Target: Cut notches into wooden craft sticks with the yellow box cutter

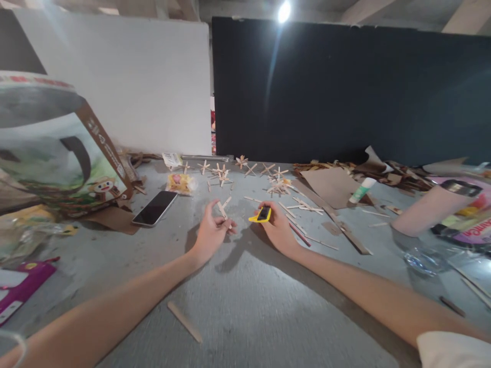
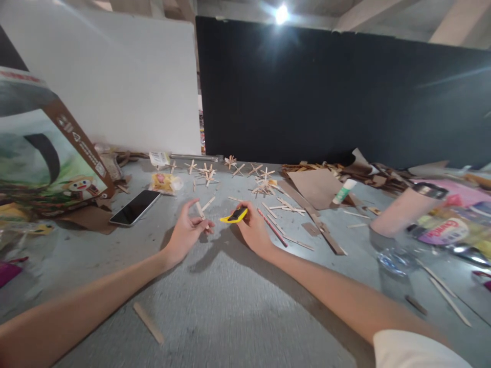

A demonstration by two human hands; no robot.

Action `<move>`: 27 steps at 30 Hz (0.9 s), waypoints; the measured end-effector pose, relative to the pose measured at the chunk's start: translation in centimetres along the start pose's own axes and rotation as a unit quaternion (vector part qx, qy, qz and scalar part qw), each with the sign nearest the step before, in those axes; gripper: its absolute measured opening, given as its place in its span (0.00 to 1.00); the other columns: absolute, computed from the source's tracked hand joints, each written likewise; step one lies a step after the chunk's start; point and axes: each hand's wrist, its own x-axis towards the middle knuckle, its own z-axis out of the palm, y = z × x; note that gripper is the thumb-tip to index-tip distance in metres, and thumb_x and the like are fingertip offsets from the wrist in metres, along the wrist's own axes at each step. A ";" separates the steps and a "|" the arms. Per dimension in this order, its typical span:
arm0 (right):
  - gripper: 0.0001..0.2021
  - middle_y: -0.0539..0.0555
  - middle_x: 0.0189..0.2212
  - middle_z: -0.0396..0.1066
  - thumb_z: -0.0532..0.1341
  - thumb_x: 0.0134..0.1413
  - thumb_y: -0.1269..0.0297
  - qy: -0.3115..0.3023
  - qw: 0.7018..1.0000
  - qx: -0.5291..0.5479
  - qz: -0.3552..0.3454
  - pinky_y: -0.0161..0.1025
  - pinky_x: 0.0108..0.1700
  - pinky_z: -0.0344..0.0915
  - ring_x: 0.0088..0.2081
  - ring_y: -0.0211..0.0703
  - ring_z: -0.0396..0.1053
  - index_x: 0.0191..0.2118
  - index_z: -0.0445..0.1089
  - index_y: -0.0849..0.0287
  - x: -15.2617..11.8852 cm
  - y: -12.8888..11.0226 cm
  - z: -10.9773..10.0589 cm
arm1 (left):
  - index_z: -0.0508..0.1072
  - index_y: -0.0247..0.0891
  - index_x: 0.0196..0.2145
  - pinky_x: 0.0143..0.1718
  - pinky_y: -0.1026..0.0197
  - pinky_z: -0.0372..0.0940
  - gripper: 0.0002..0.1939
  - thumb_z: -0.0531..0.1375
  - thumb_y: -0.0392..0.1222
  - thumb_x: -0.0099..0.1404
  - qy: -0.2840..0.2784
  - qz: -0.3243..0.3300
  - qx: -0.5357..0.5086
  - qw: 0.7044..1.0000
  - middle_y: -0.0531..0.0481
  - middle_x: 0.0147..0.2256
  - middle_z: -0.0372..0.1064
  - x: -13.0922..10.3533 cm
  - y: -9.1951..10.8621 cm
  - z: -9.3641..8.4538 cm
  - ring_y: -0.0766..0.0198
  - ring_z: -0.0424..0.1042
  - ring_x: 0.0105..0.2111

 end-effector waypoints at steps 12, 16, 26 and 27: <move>0.15 0.57 0.40 0.78 0.53 0.69 0.60 -0.135 0.964 -0.104 -0.205 0.45 0.41 0.75 0.37 0.46 0.78 0.55 0.69 0.53 -3.0 -2.7 -0.6 | 0.53 0.38 0.67 0.31 0.63 0.68 0.44 0.69 0.48 0.61 -0.142 -0.026 0.014 0.989 0.53 0.27 0.78 -0.7 0.0 0.4 0.63 0.77 0.25; 0.11 0.57 0.38 0.80 0.57 0.66 0.63 -0.128 0.969 -0.123 -0.174 0.42 0.40 0.77 0.36 0.46 0.80 0.51 0.69 0.55 -3.0 -2.1 -0.1 | 0.52 0.38 0.66 0.34 0.60 0.71 0.41 0.68 0.45 0.63 -0.154 -0.023 -0.006 0.988 0.53 0.28 0.78 -0.8 -0.1 0.6 0.62 0.77 0.27; 0.10 0.57 0.38 0.80 0.57 0.67 0.65 -0.102 0.961 -0.123 -0.224 0.39 0.38 0.78 0.35 0.44 0.81 0.51 0.69 0.55 -2.7 -1.6 0.2 | 0.51 0.36 0.67 0.34 0.58 0.71 0.42 0.67 0.44 0.64 -0.147 -0.008 0.011 0.989 0.50 0.28 0.79 -0.8 -0.3 0.6 0.61 0.78 0.27; 0.10 0.57 0.38 0.80 0.57 0.67 0.65 -0.101 0.961 -0.122 -0.226 0.39 0.37 0.78 0.35 0.44 0.81 0.51 0.69 0.55 -2.6 -1.5 0.3 | 0.51 0.35 0.67 0.34 0.59 0.71 0.42 0.67 0.45 0.64 -0.146 -0.006 0.013 0.989 0.50 0.28 0.78 -0.8 -0.4 0.5 0.60 0.77 0.26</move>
